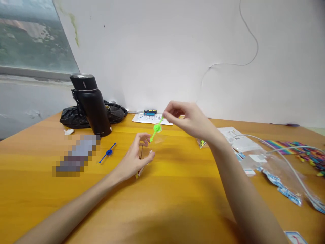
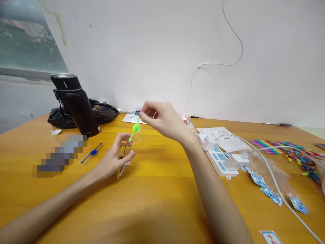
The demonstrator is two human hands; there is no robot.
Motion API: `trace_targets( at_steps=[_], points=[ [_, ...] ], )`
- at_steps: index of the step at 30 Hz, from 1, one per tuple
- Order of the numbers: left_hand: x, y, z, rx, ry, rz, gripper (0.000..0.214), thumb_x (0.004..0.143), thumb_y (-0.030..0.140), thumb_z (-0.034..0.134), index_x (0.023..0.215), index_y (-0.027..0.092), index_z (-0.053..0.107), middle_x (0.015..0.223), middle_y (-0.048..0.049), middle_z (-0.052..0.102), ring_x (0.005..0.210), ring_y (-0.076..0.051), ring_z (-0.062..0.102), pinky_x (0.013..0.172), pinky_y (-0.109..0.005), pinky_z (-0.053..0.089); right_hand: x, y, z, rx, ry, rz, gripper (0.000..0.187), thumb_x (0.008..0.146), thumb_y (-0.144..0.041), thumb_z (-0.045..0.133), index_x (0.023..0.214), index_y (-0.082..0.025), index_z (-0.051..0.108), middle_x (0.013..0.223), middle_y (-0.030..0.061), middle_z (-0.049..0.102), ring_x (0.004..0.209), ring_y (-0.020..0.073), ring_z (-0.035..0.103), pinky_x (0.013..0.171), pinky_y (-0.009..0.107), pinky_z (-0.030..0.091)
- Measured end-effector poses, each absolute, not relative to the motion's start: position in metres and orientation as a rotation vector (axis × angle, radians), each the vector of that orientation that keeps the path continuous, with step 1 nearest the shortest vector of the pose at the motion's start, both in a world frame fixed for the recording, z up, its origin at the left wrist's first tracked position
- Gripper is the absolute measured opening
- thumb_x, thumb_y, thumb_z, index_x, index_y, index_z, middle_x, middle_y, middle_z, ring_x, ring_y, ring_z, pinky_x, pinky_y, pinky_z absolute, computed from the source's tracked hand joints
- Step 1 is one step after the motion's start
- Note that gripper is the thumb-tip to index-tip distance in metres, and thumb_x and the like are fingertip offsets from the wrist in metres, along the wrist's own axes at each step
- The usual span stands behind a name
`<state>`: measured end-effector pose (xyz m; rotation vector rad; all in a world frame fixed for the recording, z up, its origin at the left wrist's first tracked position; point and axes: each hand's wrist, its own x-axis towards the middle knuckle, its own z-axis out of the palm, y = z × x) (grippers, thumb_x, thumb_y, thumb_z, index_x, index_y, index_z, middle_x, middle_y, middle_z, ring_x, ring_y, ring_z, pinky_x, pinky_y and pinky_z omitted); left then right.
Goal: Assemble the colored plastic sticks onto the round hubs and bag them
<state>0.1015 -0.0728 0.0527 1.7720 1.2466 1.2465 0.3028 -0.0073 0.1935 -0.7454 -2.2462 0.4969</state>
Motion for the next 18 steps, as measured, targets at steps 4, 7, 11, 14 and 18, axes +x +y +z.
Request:
trace_targets(
  at_steps=[4,7,11,14,18],
  points=[
    [0.102,-0.074,0.053,1.737,1.255,1.244,0.043,0.093,0.035,0.063,0.129,0.029,0.043,0.128,-0.0076,0.051,0.118,-0.025,0.053,0.093,-0.042,0.053,0.29,-0.009,0.182,-0.692,-2.423,0.543,0.022,0.094,-0.029,0.055,0.083,-0.017,0.07,0.076,0.0009,0.068,0.069,0.0129,0.057,0.064,0.026,0.04],
    [0.101,-0.072,0.052,1.721,1.24,1.246,0.044,0.092,0.034,0.064,0.13,0.029,0.042,0.13,-0.0081,0.051,0.117,-0.025,0.054,0.093,-0.043,0.054,0.283,-0.01,0.177,-0.668,-2.574,0.577,0.026,0.095,-0.033,0.057,0.082,-0.016,0.073,0.072,0.0011,0.068,0.063,0.0119,0.053,0.059,0.026,0.036],
    [0.098,-0.07,0.051,1.707,1.246,1.267,0.042,0.092,0.034,0.064,0.128,0.029,0.043,0.131,-0.008,0.051,0.118,-0.024,0.054,0.092,-0.041,0.054,0.283,-0.013,0.18,-0.637,-2.569,0.568,0.027,0.096,-0.034,0.058,0.084,-0.016,0.075,0.074,0.0017,0.069,0.065,0.0119,0.053,0.06,0.026,0.036],
    [0.097,-0.069,0.051,1.677,1.234,1.264,0.044,0.091,0.035,0.066,0.128,0.03,0.042,0.132,-0.0083,0.048,0.122,-0.026,0.052,0.084,-0.037,0.056,0.288,-0.015,0.187,-0.639,-2.474,0.564,0.023,0.094,-0.029,0.057,0.085,-0.017,0.075,0.078,0.0018,0.07,0.07,0.0127,0.056,0.065,0.026,0.04],
    [0.096,-0.069,0.053,1.669,1.237,1.253,0.046,0.091,0.035,0.066,0.129,0.03,0.041,0.131,-0.0087,0.048,0.125,-0.027,0.051,0.083,-0.038,0.055,0.295,-0.016,0.194,-0.68,-2.453,0.576,0.023,0.093,-0.029,0.058,0.084,-0.018,0.076,0.078,0.0022,0.071,0.07,0.0135,0.057,0.066,0.027,0.041]
  ],
)
